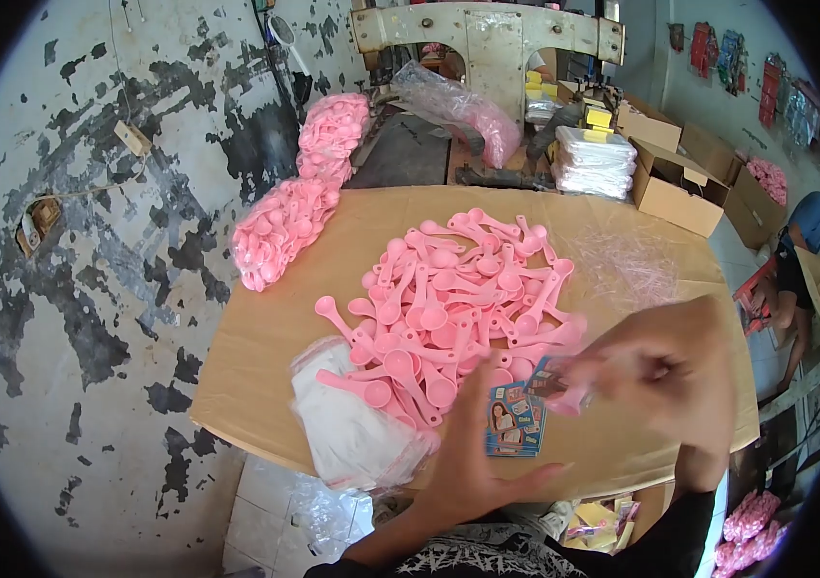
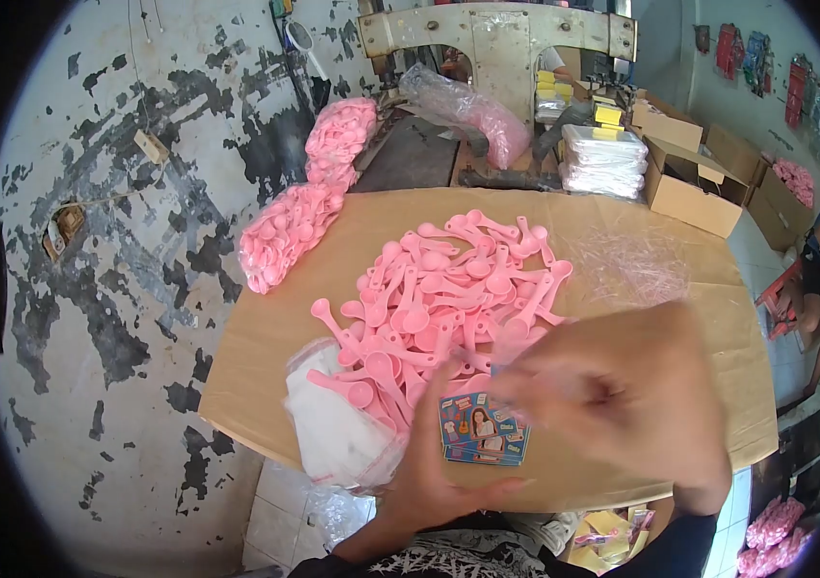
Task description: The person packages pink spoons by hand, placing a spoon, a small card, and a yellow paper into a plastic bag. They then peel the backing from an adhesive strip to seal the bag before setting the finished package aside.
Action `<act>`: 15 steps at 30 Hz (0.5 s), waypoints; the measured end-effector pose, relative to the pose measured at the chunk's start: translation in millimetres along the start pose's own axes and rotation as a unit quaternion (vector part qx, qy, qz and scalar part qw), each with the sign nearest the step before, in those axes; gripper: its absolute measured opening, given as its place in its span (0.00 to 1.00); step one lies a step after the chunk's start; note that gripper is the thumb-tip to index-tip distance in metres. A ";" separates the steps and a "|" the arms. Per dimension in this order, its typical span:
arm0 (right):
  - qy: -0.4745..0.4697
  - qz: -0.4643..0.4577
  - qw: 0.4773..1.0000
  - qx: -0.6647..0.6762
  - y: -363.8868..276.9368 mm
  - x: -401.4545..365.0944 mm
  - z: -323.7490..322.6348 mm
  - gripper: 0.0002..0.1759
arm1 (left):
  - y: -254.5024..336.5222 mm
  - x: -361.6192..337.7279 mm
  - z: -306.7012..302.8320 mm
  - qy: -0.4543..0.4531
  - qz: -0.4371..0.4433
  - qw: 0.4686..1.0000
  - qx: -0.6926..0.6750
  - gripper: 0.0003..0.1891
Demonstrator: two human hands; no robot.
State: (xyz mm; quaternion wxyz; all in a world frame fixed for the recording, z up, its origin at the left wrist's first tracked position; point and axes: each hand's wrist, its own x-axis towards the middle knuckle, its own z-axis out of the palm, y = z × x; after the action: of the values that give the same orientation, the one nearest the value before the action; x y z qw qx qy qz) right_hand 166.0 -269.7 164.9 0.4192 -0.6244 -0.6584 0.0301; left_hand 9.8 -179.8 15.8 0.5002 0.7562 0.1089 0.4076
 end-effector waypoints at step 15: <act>-0.141 0.164 0.944 0.249 69.7 -6.5 49.3 0.26 | -42.4 -17.2 15.2 -0.183 -0.225 0.828 -0.481 0.29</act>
State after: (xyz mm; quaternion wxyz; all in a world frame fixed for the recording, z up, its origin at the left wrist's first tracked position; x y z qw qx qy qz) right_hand 191.7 -236.2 90.4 0.4538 -0.5887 -0.5707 0.3490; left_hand 20.1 -179.6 -31.4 0.8890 0.4354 -0.0274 0.1391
